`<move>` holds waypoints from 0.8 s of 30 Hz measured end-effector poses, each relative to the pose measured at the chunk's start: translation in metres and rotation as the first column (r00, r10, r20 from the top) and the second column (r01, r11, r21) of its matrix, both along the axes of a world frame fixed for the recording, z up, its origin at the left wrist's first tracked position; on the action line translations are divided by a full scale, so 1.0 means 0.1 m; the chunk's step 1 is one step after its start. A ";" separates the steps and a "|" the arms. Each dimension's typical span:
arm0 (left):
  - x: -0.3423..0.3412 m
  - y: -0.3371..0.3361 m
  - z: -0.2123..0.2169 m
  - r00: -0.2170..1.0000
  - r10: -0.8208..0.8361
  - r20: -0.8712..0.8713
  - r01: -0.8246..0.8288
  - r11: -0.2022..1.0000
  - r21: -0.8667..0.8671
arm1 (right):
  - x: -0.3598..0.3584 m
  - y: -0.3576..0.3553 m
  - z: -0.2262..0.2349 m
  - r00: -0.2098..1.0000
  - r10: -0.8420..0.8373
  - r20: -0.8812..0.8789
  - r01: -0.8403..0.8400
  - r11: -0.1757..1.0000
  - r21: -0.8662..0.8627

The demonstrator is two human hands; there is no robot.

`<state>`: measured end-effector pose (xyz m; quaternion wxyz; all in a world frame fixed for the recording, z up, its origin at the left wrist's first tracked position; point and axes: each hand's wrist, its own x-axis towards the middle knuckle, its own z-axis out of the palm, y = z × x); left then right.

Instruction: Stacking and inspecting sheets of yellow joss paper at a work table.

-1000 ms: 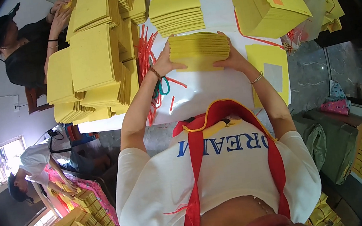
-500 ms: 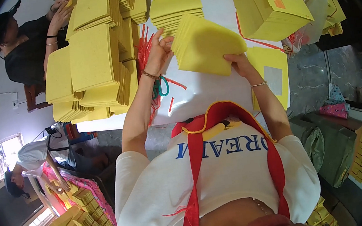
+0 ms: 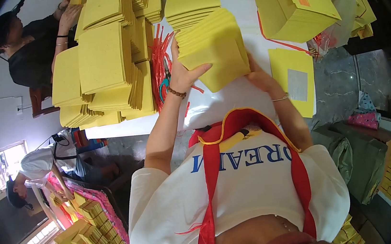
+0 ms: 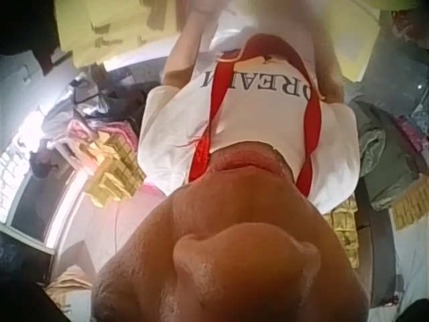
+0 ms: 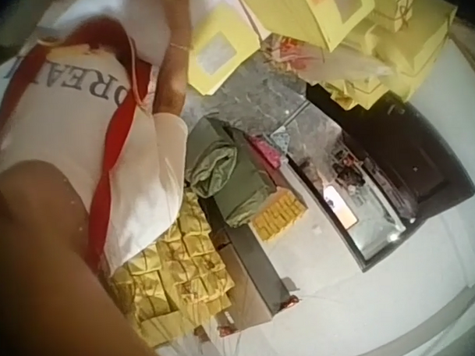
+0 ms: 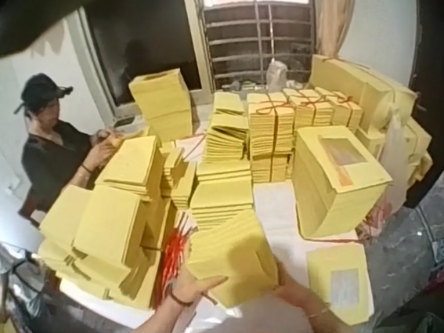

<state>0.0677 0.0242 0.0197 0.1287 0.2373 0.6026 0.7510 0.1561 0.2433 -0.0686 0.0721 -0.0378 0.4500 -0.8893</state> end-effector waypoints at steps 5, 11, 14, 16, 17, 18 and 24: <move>-0.01 0.06 -0.16 0.980 -0.127 -0.151 0.072 0.943 -0.323 | -0.14 0.13 0.45 0.987 0.089 -0.132 -0.037 0.934 0.354; -0.02 0.11 -0.63 0.945 -0.178 -0.273 0.061 0.920 -0.387 | -0.02 -0.16 0.39 0.988 -0.149 -0.039 0.152 0.902 0.403; -0.08 0.15 -0.62 0.855 -0.237 -0.461 -0.048 0.850 -0.525 | -0.06 -0.17 0.32 0.990 -0.139 -0.012 0.131 0.900 0.415; -0.06 0.14 -0.63 0.796 -0.302 -0.525 -0.055 0.827 -0.560 | -0.08 -0.15 0.26 0.991 -0.134 -0.006 0.124 0.905 0.408; -0.03 0.13 -0.66 0.823 -0.266 -0.502 -0.077 0.823 -0.562 | -0.07 -0.15 0.24 0.992 -0.126 -0.002 0.116 0.909 0.401; -0.02 0.14 -0.63 0.847 -0.227 -0.481 -0.101 0.820 -0.563 | -0.07 -0.15 0.22 0.992 -0.128 -0.003 0.119 0.908 0.402; 0.02 0.18 -0.51 0.914 -0.136 -0.383 -0.066 0.879 -0.471 | -0.02 -0.18 0.29 0.992 -0.119 0.028 0.098 0.911 0.401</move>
